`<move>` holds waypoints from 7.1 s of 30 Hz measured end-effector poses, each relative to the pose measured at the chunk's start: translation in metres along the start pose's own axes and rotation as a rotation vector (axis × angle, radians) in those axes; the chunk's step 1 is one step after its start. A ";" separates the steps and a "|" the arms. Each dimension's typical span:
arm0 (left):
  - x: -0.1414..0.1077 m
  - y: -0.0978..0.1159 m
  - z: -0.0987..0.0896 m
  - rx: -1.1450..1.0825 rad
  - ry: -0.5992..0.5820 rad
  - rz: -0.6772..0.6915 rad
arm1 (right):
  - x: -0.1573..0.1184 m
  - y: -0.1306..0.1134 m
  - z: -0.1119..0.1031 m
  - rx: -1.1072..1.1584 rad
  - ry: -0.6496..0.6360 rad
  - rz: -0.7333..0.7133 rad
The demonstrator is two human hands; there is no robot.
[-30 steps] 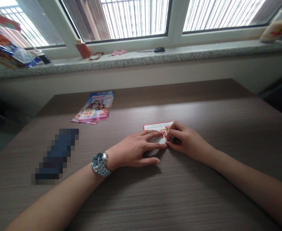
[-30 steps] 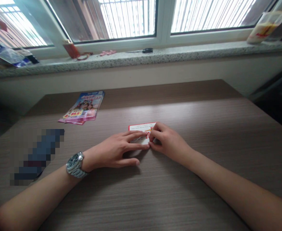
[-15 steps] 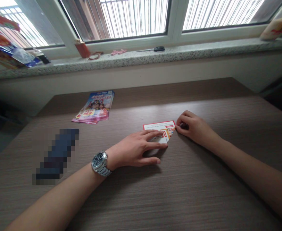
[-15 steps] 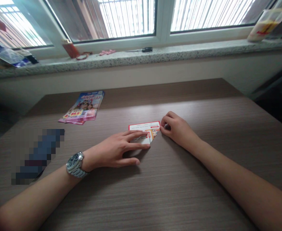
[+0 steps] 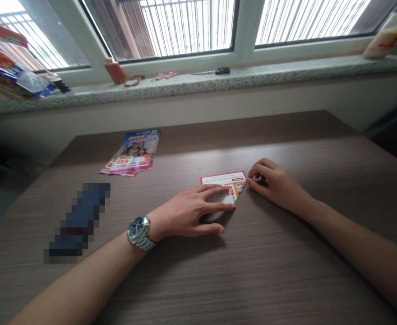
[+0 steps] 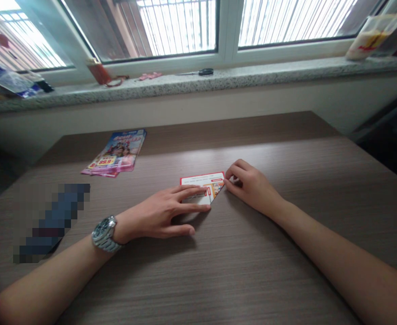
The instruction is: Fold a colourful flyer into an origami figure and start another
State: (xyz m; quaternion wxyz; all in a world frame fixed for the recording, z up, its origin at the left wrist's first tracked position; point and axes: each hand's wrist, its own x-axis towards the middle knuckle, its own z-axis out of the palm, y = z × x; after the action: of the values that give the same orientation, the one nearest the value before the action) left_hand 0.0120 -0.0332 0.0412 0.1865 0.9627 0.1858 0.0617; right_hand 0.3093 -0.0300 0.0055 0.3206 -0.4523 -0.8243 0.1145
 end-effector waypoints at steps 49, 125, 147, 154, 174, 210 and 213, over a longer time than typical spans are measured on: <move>-0.001 -0.008 0.001 -0.106 -0.003 -0.005 | -0.009 -0.008 0.009 0.070 -0.186 -0.221; -0.001 -0.012 0.009 -0.040 0.031 -0.016 | -0.005 -0.018 0.000 0.165 -0.362 -0.446; -0.002 -0.007 0.003 0.030 -0.040 0.025 | -0.012 -0.010 0.006 0.120 -0.196 -0.240; -0.002 -0.009 0.005 0.051 -0.005 0.063 | -0.012 -0.011 0.007 0.087 -0.216 -0.264; 0.001 -0.016 0.015 0.119 0.179 0.145 | -0.009 -0.012 0.005 0.060 -0.247 -0.351; 0.000 -0.021 0.018 0.046 0.346 -0.085 | -0.013 -0.020 0.005 -0.023 -0.362 -0.463; 0.001 -0.020 0.018 0.058 0.356 -0.108 | -0.014 -0.022 0.006 -0.038 -0.374 -0.476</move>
State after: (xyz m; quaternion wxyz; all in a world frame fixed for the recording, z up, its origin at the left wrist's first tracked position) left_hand 0.0099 -0.0212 0.0168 0.1260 0.9303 0.2688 0.2154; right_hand 0.2962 -0.0533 0.0058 0.1725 -0.2234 -0.9539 0.1021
